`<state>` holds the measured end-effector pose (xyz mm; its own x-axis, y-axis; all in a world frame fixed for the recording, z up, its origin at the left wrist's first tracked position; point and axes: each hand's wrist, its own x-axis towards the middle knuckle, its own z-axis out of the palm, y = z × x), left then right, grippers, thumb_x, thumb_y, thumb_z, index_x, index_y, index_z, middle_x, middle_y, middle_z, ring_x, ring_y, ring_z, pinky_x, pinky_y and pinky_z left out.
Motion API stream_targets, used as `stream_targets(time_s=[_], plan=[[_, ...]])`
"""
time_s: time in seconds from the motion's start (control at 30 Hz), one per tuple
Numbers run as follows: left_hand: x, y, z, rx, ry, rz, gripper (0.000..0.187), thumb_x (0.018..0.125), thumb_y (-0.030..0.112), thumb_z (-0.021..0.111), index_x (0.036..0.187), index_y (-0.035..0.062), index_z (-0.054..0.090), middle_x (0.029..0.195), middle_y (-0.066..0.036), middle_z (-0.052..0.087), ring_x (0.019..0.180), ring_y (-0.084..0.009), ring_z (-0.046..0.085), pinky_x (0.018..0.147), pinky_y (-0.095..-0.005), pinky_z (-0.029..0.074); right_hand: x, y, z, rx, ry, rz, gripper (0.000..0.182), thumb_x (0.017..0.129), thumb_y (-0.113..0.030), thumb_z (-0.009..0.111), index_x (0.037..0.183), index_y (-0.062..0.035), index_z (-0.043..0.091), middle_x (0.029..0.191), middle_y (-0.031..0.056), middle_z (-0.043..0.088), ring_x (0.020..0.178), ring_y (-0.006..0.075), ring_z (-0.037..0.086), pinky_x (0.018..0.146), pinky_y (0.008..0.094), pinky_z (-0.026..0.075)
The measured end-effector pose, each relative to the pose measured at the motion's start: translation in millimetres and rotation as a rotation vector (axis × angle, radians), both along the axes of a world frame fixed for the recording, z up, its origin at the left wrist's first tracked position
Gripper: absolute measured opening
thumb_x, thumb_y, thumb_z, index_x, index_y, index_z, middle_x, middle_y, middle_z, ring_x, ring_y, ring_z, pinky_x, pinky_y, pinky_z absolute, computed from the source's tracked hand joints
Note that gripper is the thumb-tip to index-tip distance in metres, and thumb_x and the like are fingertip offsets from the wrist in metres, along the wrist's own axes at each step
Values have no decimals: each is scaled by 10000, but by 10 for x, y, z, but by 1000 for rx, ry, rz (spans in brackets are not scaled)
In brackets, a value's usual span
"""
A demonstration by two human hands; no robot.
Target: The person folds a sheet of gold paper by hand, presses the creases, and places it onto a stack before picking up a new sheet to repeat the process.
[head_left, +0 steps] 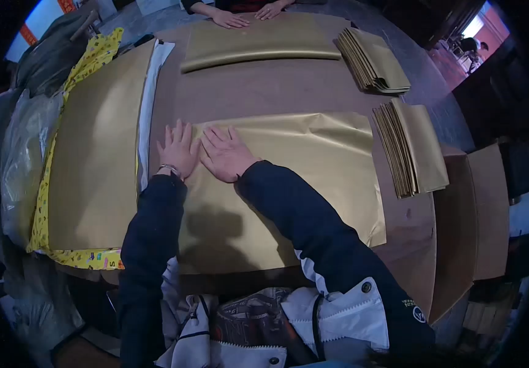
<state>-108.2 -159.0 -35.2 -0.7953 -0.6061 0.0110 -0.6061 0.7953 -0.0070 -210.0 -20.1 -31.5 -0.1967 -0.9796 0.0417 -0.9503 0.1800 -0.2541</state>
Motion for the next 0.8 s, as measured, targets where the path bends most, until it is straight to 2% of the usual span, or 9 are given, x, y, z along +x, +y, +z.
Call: stream_targets(time_s=[0.2,0.3,0.4,0.43,0.53,0.67,0.73,0.8], plan=[[42,-49,-70,-21,-36,-12,585,948,441,366,1466,187,268,1552,-74,164,1422,-353,129,1086,-632,154,-766,752,-123,-26,127,-281,619,961,-403,322,1425,6,281,1525,153,214,1423,270,167,1147,469,141],[32,-45,-58,-17,-26,2,580,949,441,351,1467,196,262,1550,-78,170,1421,-359,126,1084,-633,158,-1161,1239,-84,41,145,-369,613,962,-396,330,1418,12,290,1524,151,218,1422,269,170,1146,465,150],[25,-43,-44,-21,-53,4,579,948,443,351,1464,194,270,1550,-79,170,1420,-363,127,1083,-634,160,-1456,1613,-85,63,167,-489,588,969,-383,321,1432,-22,297,1531,139,210,1420,249,178,1150,454,144],[56,-218,-292,-37,45,-55,580,950,443,347,1465,188,269,1552,-79,163,1420,-363,127,1083,-636,158,-1545,1701,-99,71,193,-525,590,966,-387,327,1430,-24,301,1529,141,212,1419,252,181,1149,456,147],[24,-24,-9,5,-48,10,580,953,446,339,1466,185,264,1554,-76,154,1421,-362,119,1086,-635,153,-1774,1955,-88,56,202,-558,599,956,-396,346,1421,-20,307,1525,152,216,1416,268,188,1146,471,144],[22,-26,-11,-30,-60,11,571,958,435,331,1469,193,258,1556,-74,150,1425,-358,109,1083,-642,152,-1915,2115,-149,12,130,-661,618,952,-412,352,1419,-9,303,1522,159,221,1419,284,179,1135,511,143],[-35,54,99,-50,-157,43,567,958,425,334,1466,181,267,1552,-87,158,1427,-347,112,1076,-652,158,-1920,2101,-142,65,155,-719,626,959,-428,341,1423,-10,298,1526,157,211,1423,282,165,1131,521,144],[-221,233,233,-85,-236,-40,578,959,413,344,1461,135,266,1552,-99,147,1433,-324,98,1074,-648,172,-1911,2089,-144,75,184,-717,618,962,-422,340,1423,-11,297,1524,150,219,1422,279,168,1128,524,156]])
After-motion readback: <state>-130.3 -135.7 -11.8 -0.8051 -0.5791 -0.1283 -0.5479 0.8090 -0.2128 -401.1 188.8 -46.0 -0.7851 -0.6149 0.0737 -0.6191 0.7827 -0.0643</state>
